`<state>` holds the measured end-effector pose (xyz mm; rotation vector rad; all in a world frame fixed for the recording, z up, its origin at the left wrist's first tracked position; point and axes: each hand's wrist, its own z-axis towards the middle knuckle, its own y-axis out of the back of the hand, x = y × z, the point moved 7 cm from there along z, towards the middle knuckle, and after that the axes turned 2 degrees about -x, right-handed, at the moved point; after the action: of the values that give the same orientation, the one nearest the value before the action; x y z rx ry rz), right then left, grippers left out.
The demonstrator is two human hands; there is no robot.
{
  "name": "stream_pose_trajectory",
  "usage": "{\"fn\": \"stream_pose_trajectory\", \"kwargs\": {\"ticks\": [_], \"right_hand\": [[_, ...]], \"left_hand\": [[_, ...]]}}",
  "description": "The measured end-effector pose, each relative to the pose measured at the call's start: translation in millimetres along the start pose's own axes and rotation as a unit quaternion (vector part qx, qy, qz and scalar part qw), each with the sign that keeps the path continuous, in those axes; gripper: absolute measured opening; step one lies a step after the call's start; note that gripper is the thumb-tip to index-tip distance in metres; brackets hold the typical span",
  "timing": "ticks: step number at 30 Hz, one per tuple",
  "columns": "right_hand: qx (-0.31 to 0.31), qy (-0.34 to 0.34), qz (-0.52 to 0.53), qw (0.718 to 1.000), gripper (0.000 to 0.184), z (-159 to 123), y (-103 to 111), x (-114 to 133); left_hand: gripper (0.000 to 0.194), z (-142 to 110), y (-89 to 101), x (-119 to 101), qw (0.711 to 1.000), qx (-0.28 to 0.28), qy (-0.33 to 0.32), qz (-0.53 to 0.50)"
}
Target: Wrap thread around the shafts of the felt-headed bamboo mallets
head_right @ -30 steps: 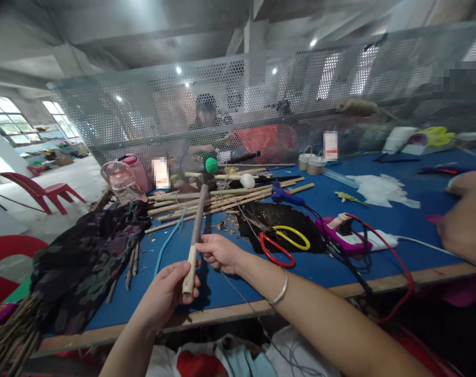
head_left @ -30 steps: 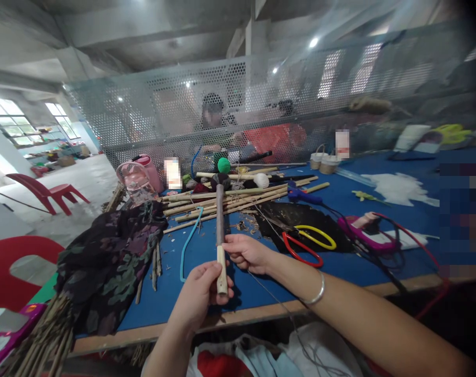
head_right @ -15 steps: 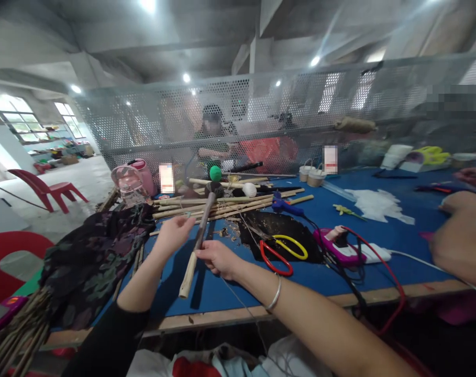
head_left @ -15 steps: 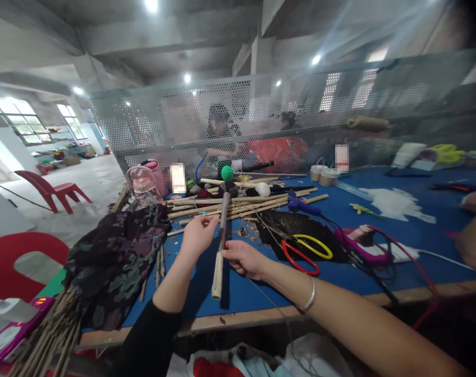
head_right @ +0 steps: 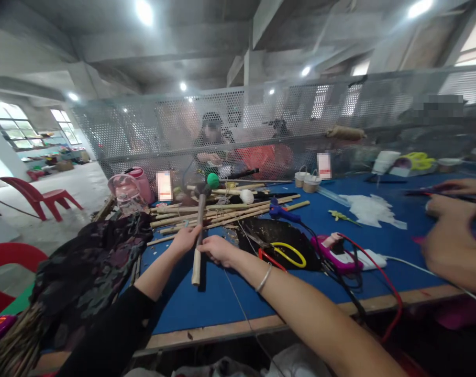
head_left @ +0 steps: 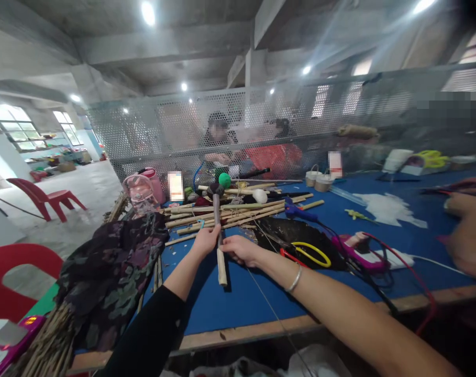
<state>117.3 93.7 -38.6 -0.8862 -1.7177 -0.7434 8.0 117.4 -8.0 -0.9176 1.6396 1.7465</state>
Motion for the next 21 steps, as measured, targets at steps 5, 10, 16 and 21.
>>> {"fn": "stream_pose_trajectory", "kwargs": {"ticks": [5, 10, 16, 21], "right_hand": [[-0.01, -0.001, 0.024, 1.0, 0.014, 11, 15, -3], [-0.039, -0.006, -0.013, 0.999, 0.014, 15, 19, -4], [0.027, -0.038, -0.001, 0.999, 0.016, 25, 19, 0], [0.042, -0.026, 0.041, 0.998, 0.014, 29, 16, -1]], "left_hand": [[0.048, -20, -7.4, 8, 0.992, 0.115, 0.034, -0.033], [0.044, -32, -28.6, 16, 0.975, 0.192, 0.051, -0.103], [0.039, -32, -41.2, 16, 0.922, 0.244, 0.114, -0.279], [0.03, -37, -38.4, 15, 0.9, 0.263, 0.107, -0.331]]}}
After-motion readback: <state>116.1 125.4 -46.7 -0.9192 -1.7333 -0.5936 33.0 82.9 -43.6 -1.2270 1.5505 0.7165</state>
